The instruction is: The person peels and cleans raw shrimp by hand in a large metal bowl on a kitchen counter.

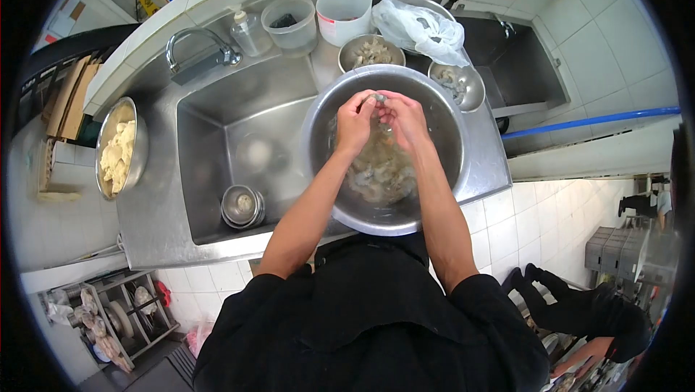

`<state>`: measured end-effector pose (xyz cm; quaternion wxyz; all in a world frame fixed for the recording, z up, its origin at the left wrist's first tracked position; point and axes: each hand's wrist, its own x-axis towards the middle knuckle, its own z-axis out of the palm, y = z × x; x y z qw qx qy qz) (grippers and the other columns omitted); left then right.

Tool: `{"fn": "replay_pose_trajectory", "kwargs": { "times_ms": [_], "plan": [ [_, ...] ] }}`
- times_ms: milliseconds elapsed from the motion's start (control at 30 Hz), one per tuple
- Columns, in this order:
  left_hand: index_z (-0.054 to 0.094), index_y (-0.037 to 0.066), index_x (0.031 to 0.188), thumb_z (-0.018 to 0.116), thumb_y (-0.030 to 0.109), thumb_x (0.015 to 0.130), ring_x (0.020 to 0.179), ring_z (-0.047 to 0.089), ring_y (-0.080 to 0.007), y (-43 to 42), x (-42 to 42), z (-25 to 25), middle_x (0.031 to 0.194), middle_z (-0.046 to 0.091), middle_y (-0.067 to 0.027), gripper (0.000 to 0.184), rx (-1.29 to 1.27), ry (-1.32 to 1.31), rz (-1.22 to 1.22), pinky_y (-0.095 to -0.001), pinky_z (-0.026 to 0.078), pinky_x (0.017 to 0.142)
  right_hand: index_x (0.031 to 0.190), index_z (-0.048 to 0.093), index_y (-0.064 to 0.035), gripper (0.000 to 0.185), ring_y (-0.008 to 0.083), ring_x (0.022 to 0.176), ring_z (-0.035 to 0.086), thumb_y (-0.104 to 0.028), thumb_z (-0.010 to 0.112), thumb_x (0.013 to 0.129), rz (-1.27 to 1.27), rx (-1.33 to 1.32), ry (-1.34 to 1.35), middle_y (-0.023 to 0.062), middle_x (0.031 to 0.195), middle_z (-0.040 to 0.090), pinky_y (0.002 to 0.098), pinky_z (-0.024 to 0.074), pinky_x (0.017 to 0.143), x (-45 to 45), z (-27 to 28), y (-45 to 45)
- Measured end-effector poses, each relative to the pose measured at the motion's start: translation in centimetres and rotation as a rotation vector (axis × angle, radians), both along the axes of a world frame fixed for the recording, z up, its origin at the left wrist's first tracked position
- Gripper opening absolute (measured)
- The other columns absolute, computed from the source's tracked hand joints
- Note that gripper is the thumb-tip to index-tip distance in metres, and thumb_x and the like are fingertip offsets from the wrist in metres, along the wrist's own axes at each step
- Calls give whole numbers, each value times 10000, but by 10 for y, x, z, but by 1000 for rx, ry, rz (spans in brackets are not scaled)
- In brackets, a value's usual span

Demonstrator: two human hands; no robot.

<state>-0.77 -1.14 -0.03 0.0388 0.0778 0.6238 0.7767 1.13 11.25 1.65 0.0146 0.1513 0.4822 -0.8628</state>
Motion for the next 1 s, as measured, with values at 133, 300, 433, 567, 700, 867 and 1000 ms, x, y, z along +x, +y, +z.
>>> {"fn": "replay_pose_trajectory", "kwargs": {
  "times_ms": [133, 300, 433, 567, 700, 867, 1000],
  "plan": [
    [650, -24, 1056, 553, 77, 930, 795, 601, -70, 2, 0, -4, 914, 673, -49, 188, -64, 70, 7, -233, 490, 705, 1066, 650, 62, 262, 114, 673, 570, 14, 513, 847, -37, 40, 45, 93, 864, 658, 247, 446, 559, -4, -8, 0],
    [653, 9, 1089, 560, 81, 936, 811, 607, -99, 4, -1, -8, 934, 669, -40, 194, 297, -153, -77, -247, 479, 708, 1042, 631, 65, 230, 93, 645, 535, 5, 526, 846, -30, -253, 24, 67, 825, 637, 233, 421, 541, -3, -23, 6],
    [658, -8, 1072, 557, 82, 932, 773, 616, -113, 0, -3, -2, 889, 675, -28, 195, 177, -216, 33, -246, 481, 695, 1023, 624, 49, 208, 98, 631, 528, 3, 539, 839, 21, -178, 0, 48, 808, 625, 235, 407, 528, -1, -5, -3],
    [668, -12, 1043, 555, 105, 918, 678, 610, -119, -4, 2, 4, 764, 671, -36, 205, -343, 146, 113, -255, 472, 633, 956, 652, 18, 168, 138, 651, 563, -18, 554, 824, 42, 269, -12, 57, 809, 648, 269, 434, 558, -8, -11, -4],
    [663, -5, 952, 542, 140, 924, 621, 579, -98, -11, -1, 4, 696, 638, -41, 191, -468, 154, 11, -265, 457, 578, 876, 668, 7, 143, 297, 740, 629, -40, 567, 787, -99, 1275, 332, 162, 837, 669, 396, 488, 669, -13, -11, 5],
    [628, 22, 843, 508, 169, 965, 553, 507, -68, -6, 0, 10, 647, 572, 6, 226, -189, -40, -128, -230, 410, 509, 828, 661, -12, 120, 378, 813, 613, -74, 565, 792, -219, 1461, 624, 190, 832, 644, 461, 479, 742, -52, 17, 16],
    [602, 47, 847, 505, 214, 981, 526, 443, -61, -11, -4, 6, 638, 529, 25, 236, 123, -168, -176, -208, 348, 474, 862, 663, -12, 110, 361, 831, 623, -60, 605, 782, -327, 1380, 506, 174, 850, 652, 451, 479, 774, -82, 67, 22]
  ]
}}
